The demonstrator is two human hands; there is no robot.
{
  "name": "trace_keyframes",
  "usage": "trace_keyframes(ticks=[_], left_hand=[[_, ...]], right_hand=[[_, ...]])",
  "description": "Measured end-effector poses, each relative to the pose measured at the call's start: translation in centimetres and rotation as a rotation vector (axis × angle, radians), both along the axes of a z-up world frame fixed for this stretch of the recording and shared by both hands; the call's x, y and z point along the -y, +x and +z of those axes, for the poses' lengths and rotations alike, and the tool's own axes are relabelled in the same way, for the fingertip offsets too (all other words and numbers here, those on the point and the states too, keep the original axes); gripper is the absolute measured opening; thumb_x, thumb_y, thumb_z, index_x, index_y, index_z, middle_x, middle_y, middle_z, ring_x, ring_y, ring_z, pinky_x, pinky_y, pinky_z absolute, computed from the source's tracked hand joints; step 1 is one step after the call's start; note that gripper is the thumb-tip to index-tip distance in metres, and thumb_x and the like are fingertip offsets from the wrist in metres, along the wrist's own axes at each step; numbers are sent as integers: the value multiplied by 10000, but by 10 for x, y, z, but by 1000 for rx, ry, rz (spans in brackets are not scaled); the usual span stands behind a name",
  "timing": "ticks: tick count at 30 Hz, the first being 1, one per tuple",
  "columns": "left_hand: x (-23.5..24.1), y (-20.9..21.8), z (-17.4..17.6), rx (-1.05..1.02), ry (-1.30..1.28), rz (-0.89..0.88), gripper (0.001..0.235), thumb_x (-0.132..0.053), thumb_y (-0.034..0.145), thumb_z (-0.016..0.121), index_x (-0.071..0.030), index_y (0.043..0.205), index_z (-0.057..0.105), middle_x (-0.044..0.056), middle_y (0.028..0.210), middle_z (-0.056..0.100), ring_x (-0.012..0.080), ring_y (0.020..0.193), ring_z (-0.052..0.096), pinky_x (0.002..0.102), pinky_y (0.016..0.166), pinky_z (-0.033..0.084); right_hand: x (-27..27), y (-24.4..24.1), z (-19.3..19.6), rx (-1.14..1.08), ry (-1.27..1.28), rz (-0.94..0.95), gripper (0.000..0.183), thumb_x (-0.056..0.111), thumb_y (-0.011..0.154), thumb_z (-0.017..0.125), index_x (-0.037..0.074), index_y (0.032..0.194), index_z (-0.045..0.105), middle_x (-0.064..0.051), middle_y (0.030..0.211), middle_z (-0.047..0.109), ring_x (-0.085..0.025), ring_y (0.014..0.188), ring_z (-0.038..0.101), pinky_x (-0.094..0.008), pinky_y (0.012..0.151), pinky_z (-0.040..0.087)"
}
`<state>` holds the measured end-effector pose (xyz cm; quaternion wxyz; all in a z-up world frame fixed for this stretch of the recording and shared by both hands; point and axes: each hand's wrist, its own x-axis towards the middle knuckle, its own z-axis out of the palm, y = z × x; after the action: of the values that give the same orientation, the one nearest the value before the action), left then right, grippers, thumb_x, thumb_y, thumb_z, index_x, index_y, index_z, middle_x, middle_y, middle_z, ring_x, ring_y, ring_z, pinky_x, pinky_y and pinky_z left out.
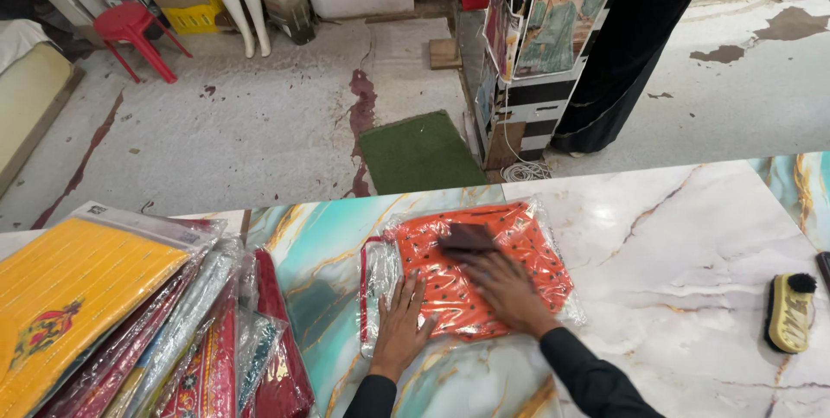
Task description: The person wipes the plastic-wrapped surfaces of several folded garments on a marble-patterned counter using a dark cloth. They handle each item one at a time, wiping the top and sides, then move it to a growing stack on the right. The sequence includes orange, yellow, maroon, red, blue, silver, green, and pink garments.
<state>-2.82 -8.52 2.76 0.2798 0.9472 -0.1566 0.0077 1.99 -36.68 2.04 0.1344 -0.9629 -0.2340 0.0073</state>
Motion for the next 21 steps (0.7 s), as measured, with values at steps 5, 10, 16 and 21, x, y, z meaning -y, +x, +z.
trace_keyframes(ticks=[5,10,16,21], left_hand=[[1,-4,3,-61,124,45,767,-494,959,577,-209,1599,264,25,1704,136,298,1555,135,676,1191,17],[-1,-2,-10,-22,121,55,763,-491,977,567,-165,1599,268,39,1694,148,295,1564,150,671,1198,29],[-7,-3,-3,-110,103,23,758,-495,977,557,-171,1598,266,18,1714,97,289,1568,120,657,1194,30],[-2,-9,2,-68,97,48,760,-497,982,547,-176,1609,260,6,1713,105,282,1564,126,659,1195,31]], right_hand=[[60,40,17,82,101,-609,580,341,1014,426,249,1582,351,-125,1595,350,-398,1508,210,-722,1122,147],[-88,9,0,-29,83,102,504,335,1017,453,228,1509,464,-57,1557,460,-316,1546,260,-571,1264,154],[-10,24,28,190,20,57,535,323,1043,424,130,1541,414,-69,1629,366,-282,1530,294,-507,1256,186],[31,49,30,59,99,-612,658,305,981,512,189,1599,319,-101,1618,334,-373,1498,236,-590,1170,191]])
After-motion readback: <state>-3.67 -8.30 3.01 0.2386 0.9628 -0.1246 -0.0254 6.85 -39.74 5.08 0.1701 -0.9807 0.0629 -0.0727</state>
